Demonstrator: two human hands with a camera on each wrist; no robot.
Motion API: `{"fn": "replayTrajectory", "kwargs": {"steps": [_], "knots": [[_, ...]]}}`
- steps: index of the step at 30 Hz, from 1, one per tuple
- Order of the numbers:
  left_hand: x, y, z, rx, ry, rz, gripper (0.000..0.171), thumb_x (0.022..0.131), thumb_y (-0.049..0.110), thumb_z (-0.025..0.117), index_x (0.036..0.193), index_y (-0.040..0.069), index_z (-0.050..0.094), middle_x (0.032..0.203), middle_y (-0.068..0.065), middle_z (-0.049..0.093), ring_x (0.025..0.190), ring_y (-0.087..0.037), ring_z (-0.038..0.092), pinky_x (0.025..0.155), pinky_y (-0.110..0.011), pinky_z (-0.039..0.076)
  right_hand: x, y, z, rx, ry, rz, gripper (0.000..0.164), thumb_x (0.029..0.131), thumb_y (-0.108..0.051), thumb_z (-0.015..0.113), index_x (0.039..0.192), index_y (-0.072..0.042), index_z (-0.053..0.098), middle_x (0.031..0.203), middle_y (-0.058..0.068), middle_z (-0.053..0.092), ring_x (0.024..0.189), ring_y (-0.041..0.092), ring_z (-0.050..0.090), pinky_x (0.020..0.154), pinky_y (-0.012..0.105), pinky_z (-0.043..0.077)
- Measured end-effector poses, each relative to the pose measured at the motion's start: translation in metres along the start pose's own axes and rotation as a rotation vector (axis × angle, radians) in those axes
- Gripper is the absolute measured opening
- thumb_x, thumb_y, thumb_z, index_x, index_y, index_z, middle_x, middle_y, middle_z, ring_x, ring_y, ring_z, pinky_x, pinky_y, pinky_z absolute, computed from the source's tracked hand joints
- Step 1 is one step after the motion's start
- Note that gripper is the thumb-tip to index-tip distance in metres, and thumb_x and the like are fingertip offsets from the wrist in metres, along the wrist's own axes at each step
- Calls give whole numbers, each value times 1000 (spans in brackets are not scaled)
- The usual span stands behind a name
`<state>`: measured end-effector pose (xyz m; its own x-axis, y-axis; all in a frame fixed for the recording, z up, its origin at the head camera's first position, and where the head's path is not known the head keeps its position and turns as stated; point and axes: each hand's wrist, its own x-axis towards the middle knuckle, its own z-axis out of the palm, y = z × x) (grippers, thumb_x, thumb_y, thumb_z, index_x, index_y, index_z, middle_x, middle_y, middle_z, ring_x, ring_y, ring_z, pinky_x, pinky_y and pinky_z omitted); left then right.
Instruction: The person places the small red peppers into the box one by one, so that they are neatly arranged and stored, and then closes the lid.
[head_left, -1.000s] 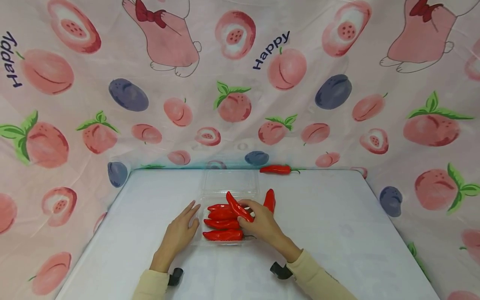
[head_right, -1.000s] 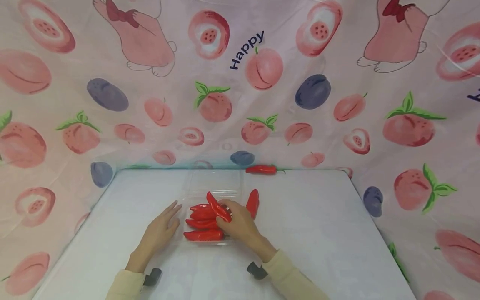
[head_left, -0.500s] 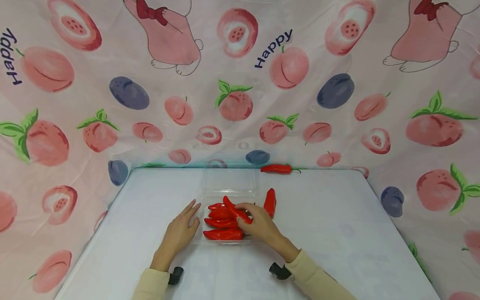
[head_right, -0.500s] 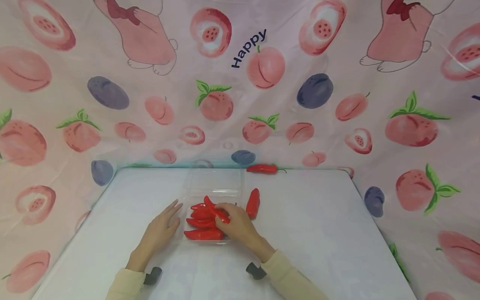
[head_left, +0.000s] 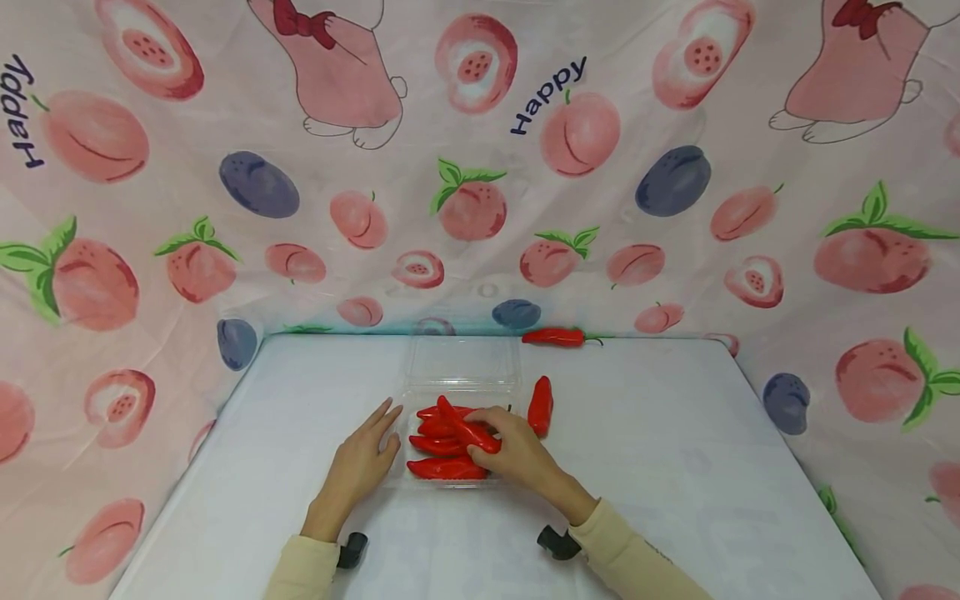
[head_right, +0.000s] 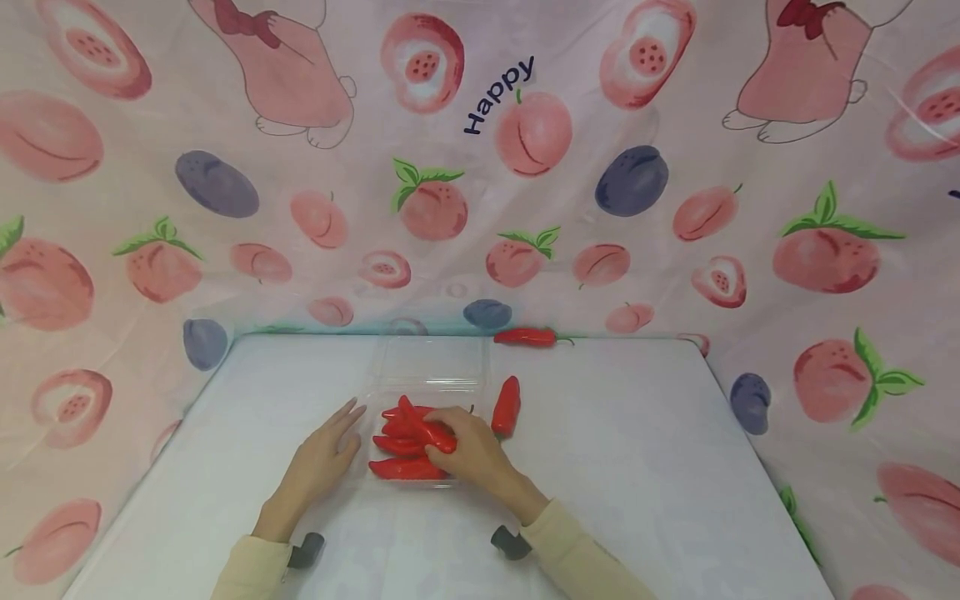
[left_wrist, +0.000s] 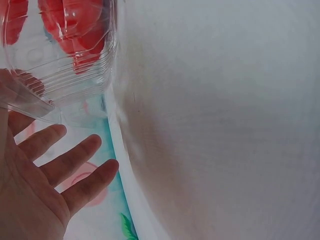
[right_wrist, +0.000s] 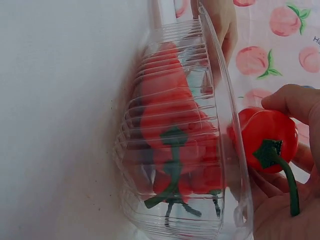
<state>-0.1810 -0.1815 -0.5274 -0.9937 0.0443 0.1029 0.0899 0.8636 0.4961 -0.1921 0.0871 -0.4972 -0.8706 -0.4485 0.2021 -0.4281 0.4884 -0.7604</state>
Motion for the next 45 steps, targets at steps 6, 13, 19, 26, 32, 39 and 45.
{"fn": "replayTrajectory", "kwargs": {"steps": [6, 13, 19, 26, 32, 39, 45], "knots": [[0, 0, 1, -5, -2, -10, 50, 96, 24, 56, 145, 19, 50, 156, -4, 41, 132, -35, 54, 103, -59, 46, -1, 0, 1, -18, -11, 9, 39, 86, -19, 72, 124, -16, 63, 117, 0, 67, 98, 14, 61, 79, 19, 57], [0, 0, 0, -4, 3, -4, 50, 96, 24, 57, 145, 18, 50, 156, -5, 42, 131, -35, 54, 102, -59, 47, -2, -1, 1, -34, -38, 13, 39, 89, -21, 72, 126, -16, 62, 119, 1, 68, 101, 15, 61, 81, 21, 57], [-1, 0, 0, -2, 6, -1, 50, 96, 24, 58, 145, 18, 50, 156, -5, 42, 131, -34, 55, 102, -57, 48, -2, 1, 2, -8, -60, 13, 37, 90, -24, 70, 125, -16, 63, 120, 1, 67, 103, 15, 60, 78, 17, 54], [0, 0, 0, 1, 8, -1, 50, 96, 24, 58, 145, 18, 51, 156, -5, 42, 131, -35, 55, 102, -58, 48, -3, 1, 4, -31, -85, 39, 36, 90, -26, 70, 125, -17, 64, 122, 3, 68, 106, 18, 62, 82, 23, 58], [0, -1, 1, -7, 5, 1, 50, 95, 24, 58, 145, 18, 51, 156, -5, 42, 131, -35, 55, 102, -57, 48, -2, 3, 7, -60, -125, 30, 33, 91, -25, 69, 123, -18, 65, 119, 1, 69, 104, 16, 63, 84, 23, 58], [0, -1, 2, -5, 10, 0, 51, 95, 25, 59, 145, 18, 51, 156, -5, 42, 130, -34, 56, 100, -56, 50, 0, 2, 9, -41, -174, 28, 29, 93, -24, 66, 121, -19, 65, 117, -2, 70, 101, 13, 62, 85, 19, 55], [0, -1, 1, -1, 6, -8, 52, 95, 26, 59, 145, 19, 50, 156, -6, 42, 133, -35, 53, 101, -57, 49, 1, 2, 9, -28, -222, 19, 29, 93, -26, 67, 121, -20, 66, 119, -2, 69, 105, 14, 60, 88, 21, 55]]}}
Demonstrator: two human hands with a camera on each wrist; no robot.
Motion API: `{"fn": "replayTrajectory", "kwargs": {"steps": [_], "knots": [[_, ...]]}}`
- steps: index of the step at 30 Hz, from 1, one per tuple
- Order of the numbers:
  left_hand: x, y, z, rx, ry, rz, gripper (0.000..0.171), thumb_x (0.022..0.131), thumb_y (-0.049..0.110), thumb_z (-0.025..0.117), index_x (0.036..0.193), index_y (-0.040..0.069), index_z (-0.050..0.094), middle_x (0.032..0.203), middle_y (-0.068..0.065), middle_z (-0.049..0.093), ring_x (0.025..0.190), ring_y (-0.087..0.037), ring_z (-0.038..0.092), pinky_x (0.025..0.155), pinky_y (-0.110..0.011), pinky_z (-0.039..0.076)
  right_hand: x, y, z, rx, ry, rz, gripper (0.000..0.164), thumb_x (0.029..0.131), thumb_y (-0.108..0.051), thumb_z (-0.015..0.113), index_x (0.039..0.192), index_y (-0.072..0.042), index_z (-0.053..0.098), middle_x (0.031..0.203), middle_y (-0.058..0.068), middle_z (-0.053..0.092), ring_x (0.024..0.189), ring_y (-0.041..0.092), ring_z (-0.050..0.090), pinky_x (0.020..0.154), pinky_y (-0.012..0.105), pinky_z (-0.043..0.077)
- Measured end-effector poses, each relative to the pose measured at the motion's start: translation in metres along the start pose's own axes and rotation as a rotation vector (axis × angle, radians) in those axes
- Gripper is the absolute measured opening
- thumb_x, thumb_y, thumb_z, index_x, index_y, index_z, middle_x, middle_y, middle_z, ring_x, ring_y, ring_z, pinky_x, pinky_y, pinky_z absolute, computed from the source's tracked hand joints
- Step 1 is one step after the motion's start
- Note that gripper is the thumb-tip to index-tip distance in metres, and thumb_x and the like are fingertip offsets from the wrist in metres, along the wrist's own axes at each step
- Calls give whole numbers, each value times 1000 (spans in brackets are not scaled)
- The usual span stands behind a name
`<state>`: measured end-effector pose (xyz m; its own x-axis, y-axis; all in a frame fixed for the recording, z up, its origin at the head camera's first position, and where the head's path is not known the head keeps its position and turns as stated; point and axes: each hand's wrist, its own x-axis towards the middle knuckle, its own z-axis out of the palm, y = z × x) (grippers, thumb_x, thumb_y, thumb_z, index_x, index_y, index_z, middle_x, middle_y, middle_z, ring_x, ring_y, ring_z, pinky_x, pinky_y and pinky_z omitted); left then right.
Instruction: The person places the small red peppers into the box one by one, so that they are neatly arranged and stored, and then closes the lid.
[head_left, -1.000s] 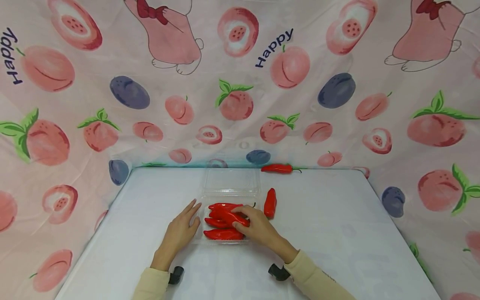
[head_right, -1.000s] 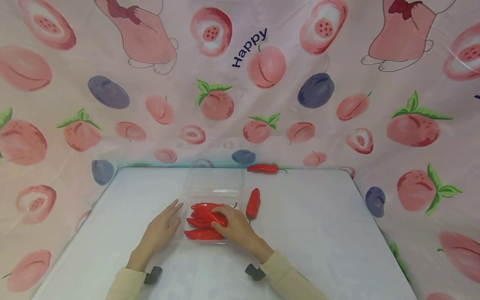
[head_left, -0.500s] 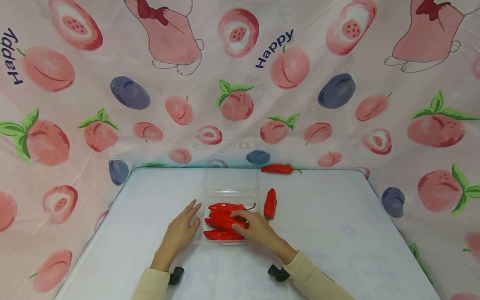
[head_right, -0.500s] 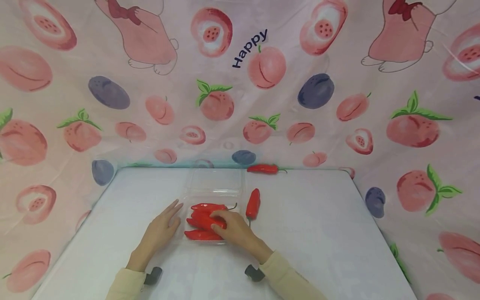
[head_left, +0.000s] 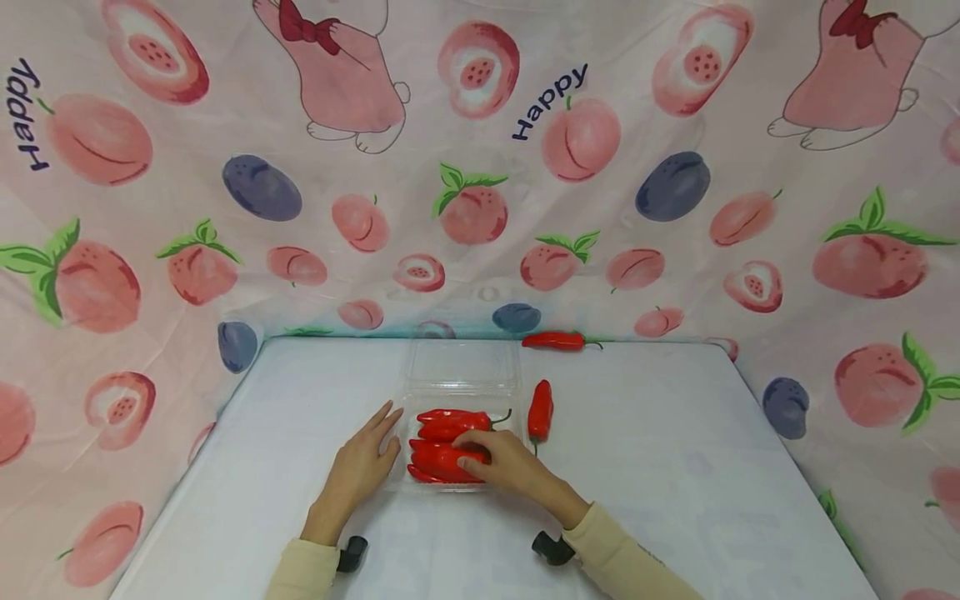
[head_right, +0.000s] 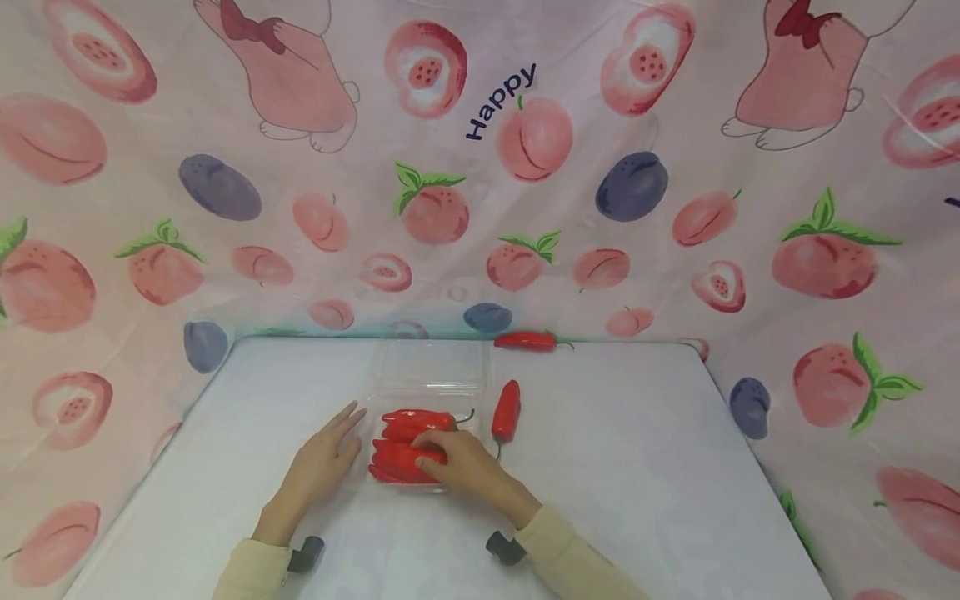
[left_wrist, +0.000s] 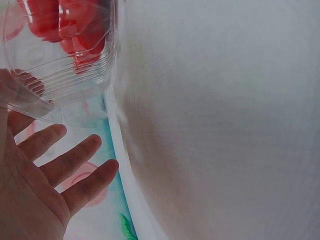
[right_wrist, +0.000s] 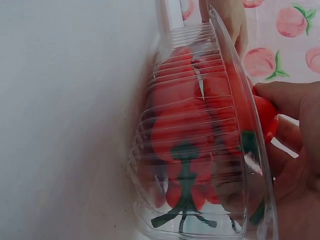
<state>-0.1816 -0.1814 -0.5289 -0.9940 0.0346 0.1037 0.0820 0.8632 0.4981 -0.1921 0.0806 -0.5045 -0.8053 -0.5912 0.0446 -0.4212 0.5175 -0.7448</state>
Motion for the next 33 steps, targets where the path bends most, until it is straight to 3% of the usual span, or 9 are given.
{"fn": "replayTrajectory", "kwargs": {"steps": [7, 17, 33], "knots": [[-1, 0, -1, 7, 0, 4, 51, 95, 27, 58, 145, 18, 49, 156, -6, 41, 133, -35, 53, 101, -56, 49, 1, 4, 2, -7, -37, -20, 25, 95, -25, 64, 120, -24, 66, 117, -7, 69, 104, 9, 58, 91, 23, 53], [-2, -1, 0, 8, 11, 2, 53, 94, 26, 60, 145, 18, 50, 156, -7, 42, 132, -36, 53, 99, -57, 50, 1, 4, 3, -2, -36, -7, 30, 94, -30, 65, 123, -22, 66, 120, -6, 67, 106, 10, 58, 91, 22, 54], [-2, -1, 1, 5, 19, 18, 52, 95, 25, 59, 145, 18, 50, 156, -7, 42, 131, -36, 54, 100, -57, 50, -9, -7, -15, 3, 64, 19, 35, 92, -28, 68, 126, -21, 64, 115, -5, 68, 99, 11, 62, 83, 21, 57]]}}
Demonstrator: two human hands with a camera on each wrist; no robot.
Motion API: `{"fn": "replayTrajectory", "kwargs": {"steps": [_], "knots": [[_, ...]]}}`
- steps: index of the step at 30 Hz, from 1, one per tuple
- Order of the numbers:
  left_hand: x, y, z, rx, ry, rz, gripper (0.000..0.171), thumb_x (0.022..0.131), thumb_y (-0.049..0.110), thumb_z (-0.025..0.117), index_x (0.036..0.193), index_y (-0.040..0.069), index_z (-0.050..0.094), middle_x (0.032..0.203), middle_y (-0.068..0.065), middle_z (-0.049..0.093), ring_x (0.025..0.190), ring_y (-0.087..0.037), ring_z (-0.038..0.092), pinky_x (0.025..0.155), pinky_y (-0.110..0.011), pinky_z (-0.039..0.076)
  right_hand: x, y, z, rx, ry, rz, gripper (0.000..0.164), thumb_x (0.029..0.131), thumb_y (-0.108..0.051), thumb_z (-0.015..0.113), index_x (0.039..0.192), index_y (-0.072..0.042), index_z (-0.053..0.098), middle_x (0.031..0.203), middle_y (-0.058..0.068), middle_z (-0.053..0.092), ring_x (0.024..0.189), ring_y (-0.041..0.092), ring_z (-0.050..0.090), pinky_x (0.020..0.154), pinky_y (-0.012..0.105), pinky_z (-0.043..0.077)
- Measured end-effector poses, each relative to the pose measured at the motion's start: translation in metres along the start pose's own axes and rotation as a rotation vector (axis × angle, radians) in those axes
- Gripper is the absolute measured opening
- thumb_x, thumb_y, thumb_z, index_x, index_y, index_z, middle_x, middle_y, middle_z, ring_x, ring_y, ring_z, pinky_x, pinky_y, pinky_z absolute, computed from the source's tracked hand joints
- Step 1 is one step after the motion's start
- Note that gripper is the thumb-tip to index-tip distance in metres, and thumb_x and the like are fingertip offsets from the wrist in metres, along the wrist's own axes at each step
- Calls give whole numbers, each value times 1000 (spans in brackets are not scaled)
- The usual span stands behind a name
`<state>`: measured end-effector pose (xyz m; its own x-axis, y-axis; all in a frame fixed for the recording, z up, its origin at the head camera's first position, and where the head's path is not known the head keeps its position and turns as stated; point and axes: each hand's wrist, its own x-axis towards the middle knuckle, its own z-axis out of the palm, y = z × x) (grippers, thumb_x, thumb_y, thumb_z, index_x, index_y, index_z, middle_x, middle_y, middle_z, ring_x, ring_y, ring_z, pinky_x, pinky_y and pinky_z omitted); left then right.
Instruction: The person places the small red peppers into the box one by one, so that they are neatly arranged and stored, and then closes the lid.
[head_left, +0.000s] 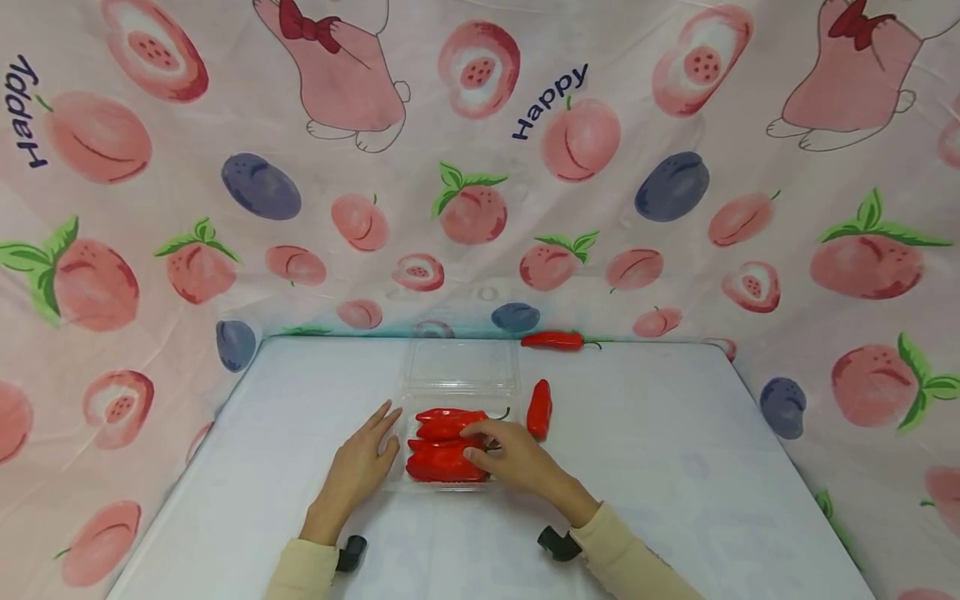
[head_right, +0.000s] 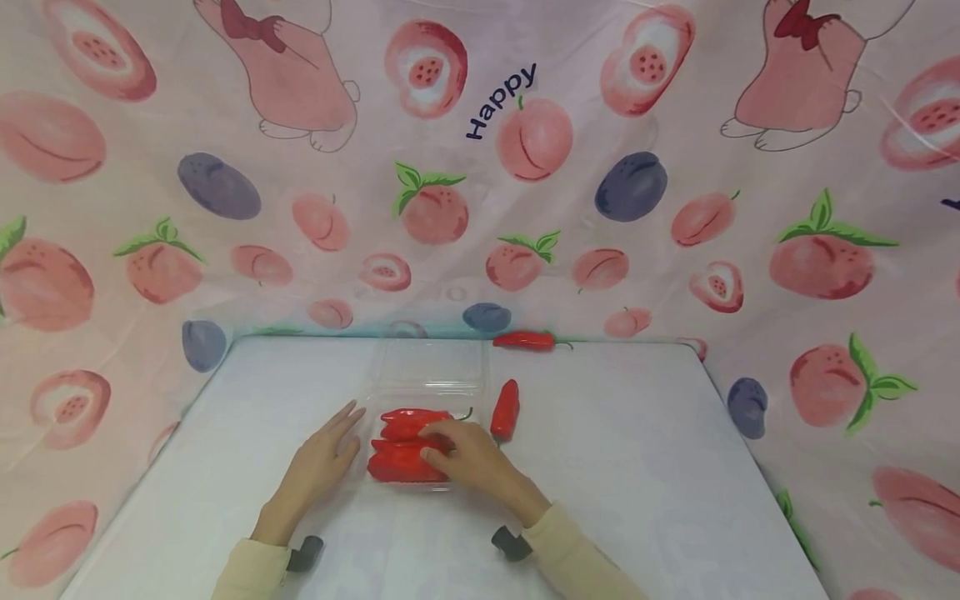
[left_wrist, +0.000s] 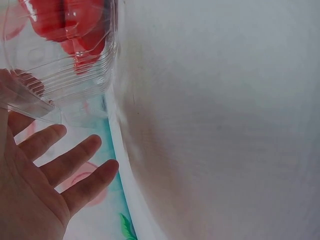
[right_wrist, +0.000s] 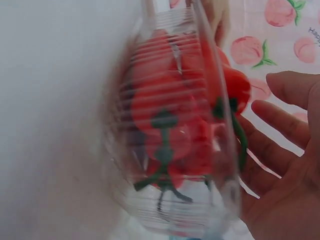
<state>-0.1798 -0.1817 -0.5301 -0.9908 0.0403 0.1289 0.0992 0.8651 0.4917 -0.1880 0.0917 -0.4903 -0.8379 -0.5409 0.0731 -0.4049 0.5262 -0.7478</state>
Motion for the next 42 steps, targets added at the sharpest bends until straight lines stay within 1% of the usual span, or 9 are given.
{"fn": "replayTrajectory", "kwargs": {"steps": [5, 10, 16, 20, 25, 28, 32, 36, 42], "knots": [[0, 1, -1, -2, 4, 0, 52, 94, 25, 59, 145, 17, 50, 156, -8, 42, 131, -36, 54, 99, -57, 50, -2, -2, -9, 14, 61, -64, 33, 93, -27, 66, 124, -14, 65, 112, -2, 70, 98, 13, 63, 81, 22, 58], [1, 1, -1, -3, -2, 1, 52, 95, 25, 59, 145, 18, 50, 156, -7, 42, 132, -35, 53, 100, -56, 50, -4, -6, -18, 36, 109, -61, 31, 95, -29, 64, 121, -14, 66, 112, 0, 70, 95, 12, 61, 79, 24, 57], [2, 1, -1, -9, -4, -6, 51, 95, 25, 59, 145, 18, 50, 156, -5, 42, 132, -34, 54, 101, -56, 49, -5, -3, -25, 36, 145, -70, 32, 95, -27, 64, 122, -11, 66, 117, 3, 70, 101, 13, 63, 86, 35, 59], [1, 2, -2, -12, -7, -6, 52, 95, 24, 59, 145, 18, 50, 156, -6, 42, 132, -34, 54, 101, -56, 49, -5, 1, -30, 21, 191, -82, 30, 94, -24, 65, 121, -10, 66, 115, 4, 71, 103, 13, 64, 87, 34, 58], [0, 3, -2, -15, -9, -7, 51, 95, 24, 59, 145, 18, 50, 156, -7, 42, 132, -35, 54, 101, -57, 49, -6, 7, -35, 45, 241, -61, 26, 93, -19, 66, 119, -14, 67, 113, 6, 71, 102, 16, 65, 87, 39, 59], [1, 2, -2, -11, -9, -3, 51, 95, 24, 59, 145, 18, 50, 156, -7, 42, 132, -35, 54, 100, -57, 49, -7, 10, -38, 60, 255, -43, 26, 92, -17, 66, 119, -16, 66, 113, 4, 70, 102, 17, 65, 89, 45, 58], [1, 1, -2, -13, -13, -1, 51, 95, 25, 58, 145, 18, 50, 156, -6, 42, 133, -35, 53, 101, -57, 49, -8, 14, -41, 57, 282, -11, 26, 93, -18, 65, 119, -16, 66, 111, 0, 70, 101, 17, 64, 90, 49, 57], [1, 1, -1, -18, -19, -9, 52, 95, 25, 58, 146, 18, 49, 156, -6, 41, 133, -35, 52, 102, -57, 48, -9, 18, -45, 50, 315, 0, 26, 93, -17, 65, 119, -14, 66, 110, 4, 71, 99, 18, 64, 89, 49, 57], [2, 0, 1, -27, -13, -8, 51, 95, 24, 58, 146, 18, 49, 156, -6, 41, 133, -35, 53, 102, -57, 48, -10, 23, -48, 57, 358, 21, 27, 92, -14, 66, 119, -14, 67, 110, 3, 71, 96, 20, 67, 85, 35, 60]]}}
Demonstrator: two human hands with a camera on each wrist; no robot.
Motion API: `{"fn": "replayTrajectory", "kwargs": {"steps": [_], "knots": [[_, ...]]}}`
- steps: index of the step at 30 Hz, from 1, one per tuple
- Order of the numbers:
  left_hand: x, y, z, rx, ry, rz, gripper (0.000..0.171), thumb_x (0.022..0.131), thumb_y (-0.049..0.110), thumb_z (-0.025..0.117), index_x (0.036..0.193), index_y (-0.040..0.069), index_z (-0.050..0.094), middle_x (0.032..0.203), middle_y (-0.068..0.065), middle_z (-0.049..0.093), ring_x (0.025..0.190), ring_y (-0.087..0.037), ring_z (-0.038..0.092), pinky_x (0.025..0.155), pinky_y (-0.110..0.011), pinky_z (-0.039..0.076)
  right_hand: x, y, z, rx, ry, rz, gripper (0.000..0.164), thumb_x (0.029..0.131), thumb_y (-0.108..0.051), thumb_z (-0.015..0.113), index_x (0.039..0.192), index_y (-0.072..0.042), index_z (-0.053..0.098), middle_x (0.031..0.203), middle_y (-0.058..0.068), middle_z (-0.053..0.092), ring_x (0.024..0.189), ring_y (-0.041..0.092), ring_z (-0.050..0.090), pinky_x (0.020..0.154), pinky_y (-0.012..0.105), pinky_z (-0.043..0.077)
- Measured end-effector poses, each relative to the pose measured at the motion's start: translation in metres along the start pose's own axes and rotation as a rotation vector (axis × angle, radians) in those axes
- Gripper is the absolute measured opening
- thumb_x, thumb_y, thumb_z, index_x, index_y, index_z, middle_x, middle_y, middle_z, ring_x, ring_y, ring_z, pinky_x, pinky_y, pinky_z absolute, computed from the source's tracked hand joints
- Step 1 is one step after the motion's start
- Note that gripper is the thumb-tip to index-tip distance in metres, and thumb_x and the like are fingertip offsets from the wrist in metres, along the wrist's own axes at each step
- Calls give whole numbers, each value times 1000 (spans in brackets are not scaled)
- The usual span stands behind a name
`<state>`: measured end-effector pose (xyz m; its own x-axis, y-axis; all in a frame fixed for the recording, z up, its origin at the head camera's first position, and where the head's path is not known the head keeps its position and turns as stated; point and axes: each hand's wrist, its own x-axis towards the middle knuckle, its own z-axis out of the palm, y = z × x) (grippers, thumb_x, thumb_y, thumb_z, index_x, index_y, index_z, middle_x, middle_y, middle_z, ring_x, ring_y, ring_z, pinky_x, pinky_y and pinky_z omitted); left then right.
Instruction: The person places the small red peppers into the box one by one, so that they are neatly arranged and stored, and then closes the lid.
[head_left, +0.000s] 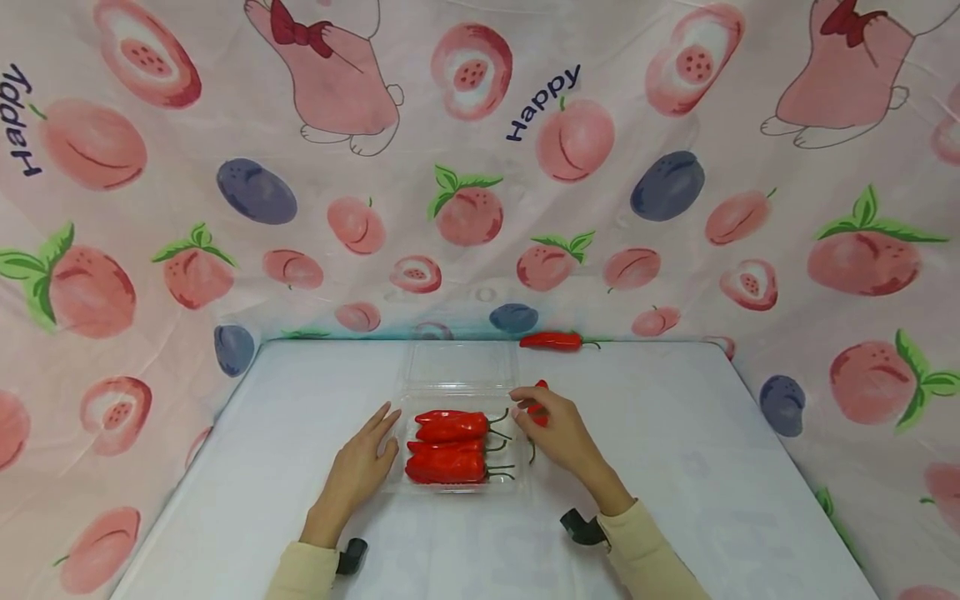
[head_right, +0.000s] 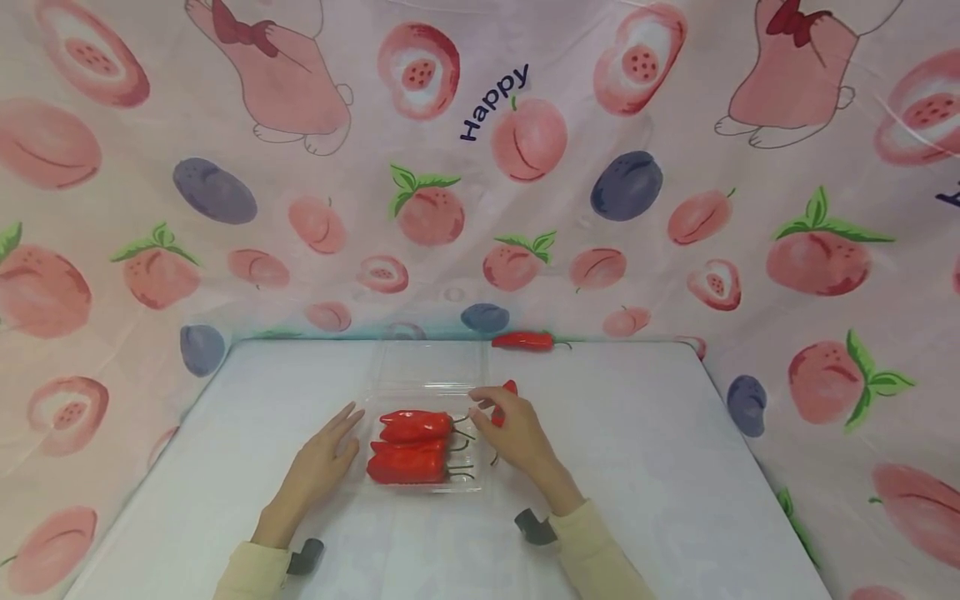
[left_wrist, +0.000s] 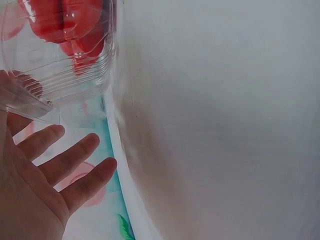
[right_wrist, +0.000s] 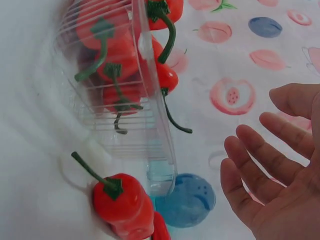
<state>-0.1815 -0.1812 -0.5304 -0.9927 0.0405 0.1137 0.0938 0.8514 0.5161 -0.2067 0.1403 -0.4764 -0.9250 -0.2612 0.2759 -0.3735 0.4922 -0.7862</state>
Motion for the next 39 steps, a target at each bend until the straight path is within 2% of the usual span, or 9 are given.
{"fn": "replayTrajectory", "kwargs": {"steps": [4, 9, 13, 17, 23, 30, 33, 39], "knots": [[1, -1, 1, 6, 7, 3, 51, 95, 24, 58, 146, 18, 49, 157, -7, 40, 133, -36, 53, 102, -57, 48, 0, 3, -1, 5, 21, 32, 28, 92, -13, 66, 119, -13, 67, 112, 5, 70, 96, 22, 68, 83, 34, 60], [2, -3, 1, 6, 9, 18, 51, 96, 24, 57, 145, 17, 49, 157, -7, 40, 132, -36, 53, 102, -57, 48, 1, 10, -4, -26, 57, 18, 28, 92, -13, 67, 119, -10, 67, 111, 7, 71, 95, 19, 66, 85, 41, 59], [2, -3, 0, 9, 5, 29, 50, 95, 23, 58, 145, 17, 50, 156, -7, 41, 131, -35, 54, 102, -56, 48, 1, 15, -6, -16, 72, -1, 28, 92, -11, 66, 119, -7, 66, 110, 14, 70, 98, 24, 66, 85, 49, 57], [1, -4, 0, 29, 13, 45, 51, 95, 23, 58, 145, 16, 50, 156, -8, 41, 129, -36, 56, 100, -56, 50, 1, 17, -9, -23, 81, 54, 31, 92, -13, 65, 122, -7, 65, 119, 12, 69, 103, 25, 65, 88, 52, 56], [0, -5, -1, 17, 2, 38, 52, 95, 23, 59, 145, 16, 50, 156, -8, 42, 130, -36, 55, 99, -57, 50, 1, 22, -10, -36, 90, 162, 33, 93, -16, 64, 125, -8, 64, 126, 8, 67, 106, 24, 64, 92, 50, 56], [0, -6, -5, 16, -12, 18, 52, 96, 25, 57, 146, 17, 48, 158, -6, 39, 134, -35, 52, 102, -58, 47, 8, 28, -6, -79, 100, 178, 35, 93, -20, 64, 127, -11, 63, 125, 6, 66, 108, 26, 63, 91, 46, 57], [1, -4, -4, 9, -12, 27, 52, 96, 25, 58, 146, 17, 49, 157, -7, 40, 134, -36, 52, 101, -58, 48, 8, 32, -5, -99, 112, 216, 34, 93, -20, 65, 126, -12, 63, 125, 6, 66, 108, 27, 63, 91, 44, 57], [4, -2, -1, 18, -12, 52, 52, 95, 24, 59, 145, 16, 50, 156, -9, 41, 130, -36, 55, 98, -57, 50, 4, 40, -5, -128, 177, 256, 32, 92, -18, 65, 123, -10, 65, 121, 8, 68, 105, 26, 65, 88, 42, 58]]}}
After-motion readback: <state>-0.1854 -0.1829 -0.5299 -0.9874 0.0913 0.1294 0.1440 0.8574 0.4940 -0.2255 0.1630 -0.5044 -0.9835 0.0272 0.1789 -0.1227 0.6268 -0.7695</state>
